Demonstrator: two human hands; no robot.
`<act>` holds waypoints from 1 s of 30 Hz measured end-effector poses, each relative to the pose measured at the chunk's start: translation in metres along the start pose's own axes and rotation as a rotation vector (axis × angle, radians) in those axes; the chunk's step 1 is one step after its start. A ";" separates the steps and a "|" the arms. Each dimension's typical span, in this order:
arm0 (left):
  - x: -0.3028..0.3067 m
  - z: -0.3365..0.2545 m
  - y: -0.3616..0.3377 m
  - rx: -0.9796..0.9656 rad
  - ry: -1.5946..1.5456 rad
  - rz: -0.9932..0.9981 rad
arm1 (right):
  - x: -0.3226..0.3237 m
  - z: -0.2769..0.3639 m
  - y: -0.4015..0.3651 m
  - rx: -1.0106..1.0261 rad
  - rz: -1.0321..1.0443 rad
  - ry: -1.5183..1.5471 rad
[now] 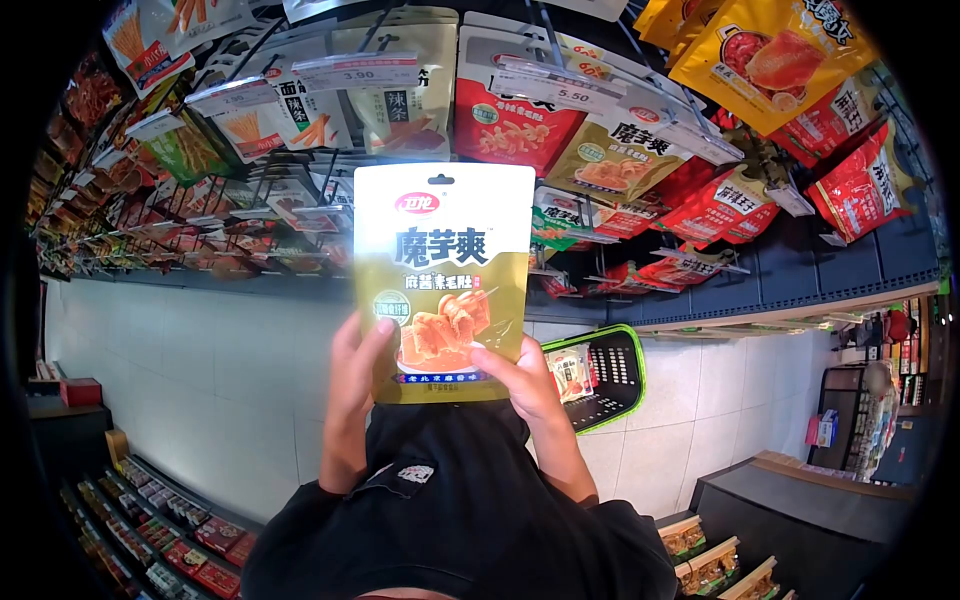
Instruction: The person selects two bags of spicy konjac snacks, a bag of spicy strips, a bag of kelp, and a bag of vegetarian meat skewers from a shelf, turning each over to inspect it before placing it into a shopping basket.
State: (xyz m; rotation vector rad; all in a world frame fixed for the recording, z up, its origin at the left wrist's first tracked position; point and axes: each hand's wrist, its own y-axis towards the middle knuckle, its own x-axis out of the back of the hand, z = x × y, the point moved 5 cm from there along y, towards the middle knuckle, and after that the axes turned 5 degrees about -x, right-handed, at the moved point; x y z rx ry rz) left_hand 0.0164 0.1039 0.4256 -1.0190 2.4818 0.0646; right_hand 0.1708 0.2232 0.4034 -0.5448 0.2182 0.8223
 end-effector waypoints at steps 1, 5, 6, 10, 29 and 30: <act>0.000 0.000 0.000 0.002 -0.002 -0.001 | 0.001 -0.001 0.000 0.001 0.002 0.002; 0.000 0.000 0.000 -0.005 -0.003 -0.001 | 0.000 -0.001 -0.001 0.004 -0.004 0.002; -0.001 0.000 0.000 -0.013 0.000 -0.001 | 0.001 0.000 -0.002 0.017 -0.027 0.006; 0.000 -0.006 -0.001 -0.079 0.085 -0.048 | 0.007 0.005 -0.004 0.091 -0.111 0.081; -0.019 0.003 -0.020 -0.133 0.012 0.331 | -0.069 0.039 -0.039 0.628 -0.049 -1.072; -0.019 0.003 -0.020 -0.082 -0.064 0.317 | -0.070 0.041 -0.040 0.645 -0.044 -1.076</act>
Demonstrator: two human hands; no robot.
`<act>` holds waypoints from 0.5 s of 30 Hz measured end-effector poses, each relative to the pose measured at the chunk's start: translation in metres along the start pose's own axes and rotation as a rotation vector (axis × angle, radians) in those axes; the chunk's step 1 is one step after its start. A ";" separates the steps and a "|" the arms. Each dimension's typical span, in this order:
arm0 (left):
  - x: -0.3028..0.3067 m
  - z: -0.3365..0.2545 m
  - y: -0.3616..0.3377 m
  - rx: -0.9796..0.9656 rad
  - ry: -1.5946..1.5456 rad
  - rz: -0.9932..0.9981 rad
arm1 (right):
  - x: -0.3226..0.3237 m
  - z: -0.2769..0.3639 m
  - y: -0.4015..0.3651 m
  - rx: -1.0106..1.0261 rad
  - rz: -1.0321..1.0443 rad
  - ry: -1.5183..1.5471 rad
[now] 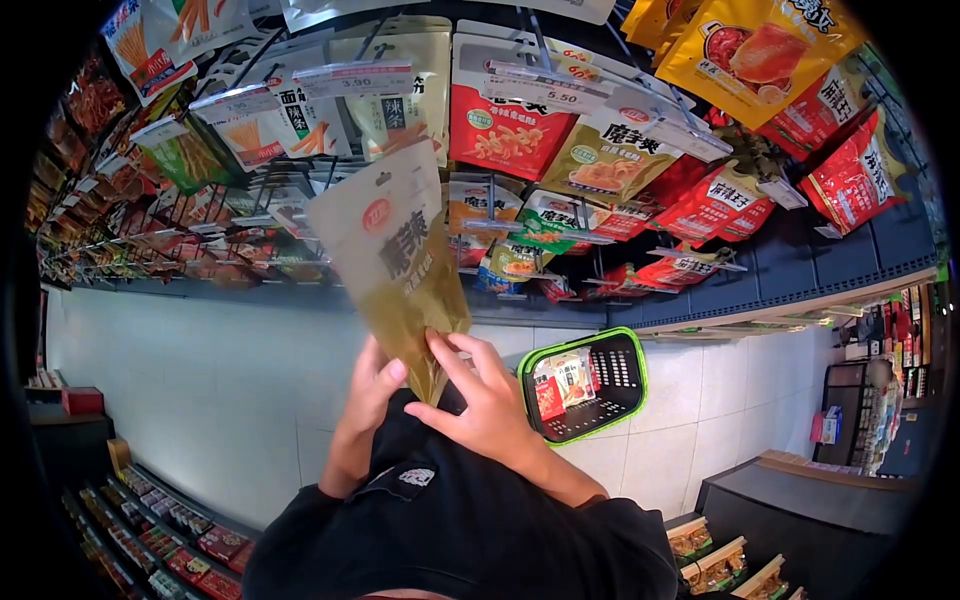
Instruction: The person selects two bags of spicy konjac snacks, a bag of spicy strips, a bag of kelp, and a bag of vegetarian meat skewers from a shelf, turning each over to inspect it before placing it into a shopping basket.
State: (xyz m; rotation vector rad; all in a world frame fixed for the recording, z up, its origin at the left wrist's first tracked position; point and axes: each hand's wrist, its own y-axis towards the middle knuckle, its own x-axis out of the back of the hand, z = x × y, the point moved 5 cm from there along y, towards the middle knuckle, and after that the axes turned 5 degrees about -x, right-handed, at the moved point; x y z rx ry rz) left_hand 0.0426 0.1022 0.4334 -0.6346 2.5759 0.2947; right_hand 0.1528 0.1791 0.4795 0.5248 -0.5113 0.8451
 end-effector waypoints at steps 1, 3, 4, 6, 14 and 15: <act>0.007 0.007 -0.003 -0.001 0.041 -0.045 | 0.001 0.001 0.000 0.017 -0.001 -0.004; 0.020 0.023 -0.007 0.065 -0.180 -0.125 | 0.000 0.002 0.000 0.060 0.034 -0.016; 0.024 0.028 -0.009 0.098 -0.290 -0.165 | -0.001 0.002 -0.001 0.082 0.051 -0.022; 0.027 0.029 -0.010 0.149 -0.410 -0.165 | -0.002 0.007 -0.002 0.109 0.060 -0.002; 0.052 0.038 -0.011 0.225 -0.469 -0.222 | 0.032 -0.020 -0.008 0.039 -0.358 0.070; 0.053 0.039 -0.012 0.235 -0.504 -0.210 | 0.034 -0.026 -0.005 -0.009 -0.399 0.140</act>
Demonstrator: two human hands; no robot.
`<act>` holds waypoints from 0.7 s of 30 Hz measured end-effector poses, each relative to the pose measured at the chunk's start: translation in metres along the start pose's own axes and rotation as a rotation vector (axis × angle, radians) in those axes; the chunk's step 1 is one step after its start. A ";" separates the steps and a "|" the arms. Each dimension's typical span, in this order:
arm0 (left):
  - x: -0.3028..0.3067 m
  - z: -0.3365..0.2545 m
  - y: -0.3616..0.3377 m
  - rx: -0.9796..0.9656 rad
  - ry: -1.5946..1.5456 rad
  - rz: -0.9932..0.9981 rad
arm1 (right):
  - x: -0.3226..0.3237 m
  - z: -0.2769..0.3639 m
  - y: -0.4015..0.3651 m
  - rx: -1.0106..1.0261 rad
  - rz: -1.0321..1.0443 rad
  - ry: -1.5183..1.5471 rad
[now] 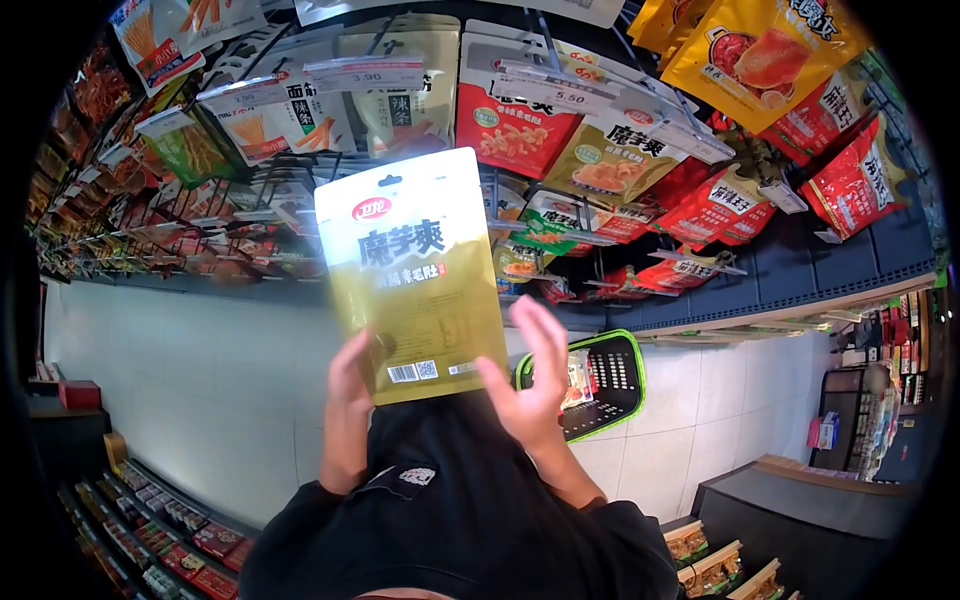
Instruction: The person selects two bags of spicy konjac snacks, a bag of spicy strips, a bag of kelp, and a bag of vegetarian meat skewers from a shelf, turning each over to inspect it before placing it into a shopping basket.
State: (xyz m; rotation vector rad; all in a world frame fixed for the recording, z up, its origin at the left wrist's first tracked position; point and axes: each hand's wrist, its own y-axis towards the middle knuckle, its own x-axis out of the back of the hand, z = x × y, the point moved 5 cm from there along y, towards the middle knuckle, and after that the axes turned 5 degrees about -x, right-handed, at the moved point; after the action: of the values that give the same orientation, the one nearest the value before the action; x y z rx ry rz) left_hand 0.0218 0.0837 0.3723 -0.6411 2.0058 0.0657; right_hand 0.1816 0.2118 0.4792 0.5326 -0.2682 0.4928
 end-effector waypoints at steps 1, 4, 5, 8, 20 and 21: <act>0.000 0.000 -0.001 0.013 -0.018 0.039 | 0.001 -0.006 0.003 -0.057 -0.045 0.060; -0.001 0.005 -0.003 0.046 -0.071 0.134 | -0.012 -0.033 -0.006 -0.491 0.266 0.586; -0.001 0.008 -0.004 0.056 -0.090 0.150 | -0.016 -0.042 -0.015 -0.640 0.400 0.758; -0.004 0.011 -0.003 0.071 -0.062 0.186 | -0.024 -0.051 -0.034 -0.763 0.420 0.707; -0.011 0.013 -0.002 0.096 0.018 0.201 | -0.022 -0.054 -0.029 -0.784 0.395 0.660; -0.010 0.013 -0.002 0.094 0.025 0.202 | -0.022 -0.055 -0.029 -0.785 0.393 0.659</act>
State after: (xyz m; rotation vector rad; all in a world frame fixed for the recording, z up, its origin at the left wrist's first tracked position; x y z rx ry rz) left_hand 0.0371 0.0902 0.3748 -0.3802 2.0792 0.0844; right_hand 0.1843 0.2113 0.4134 -0.4659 0.0837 0.8546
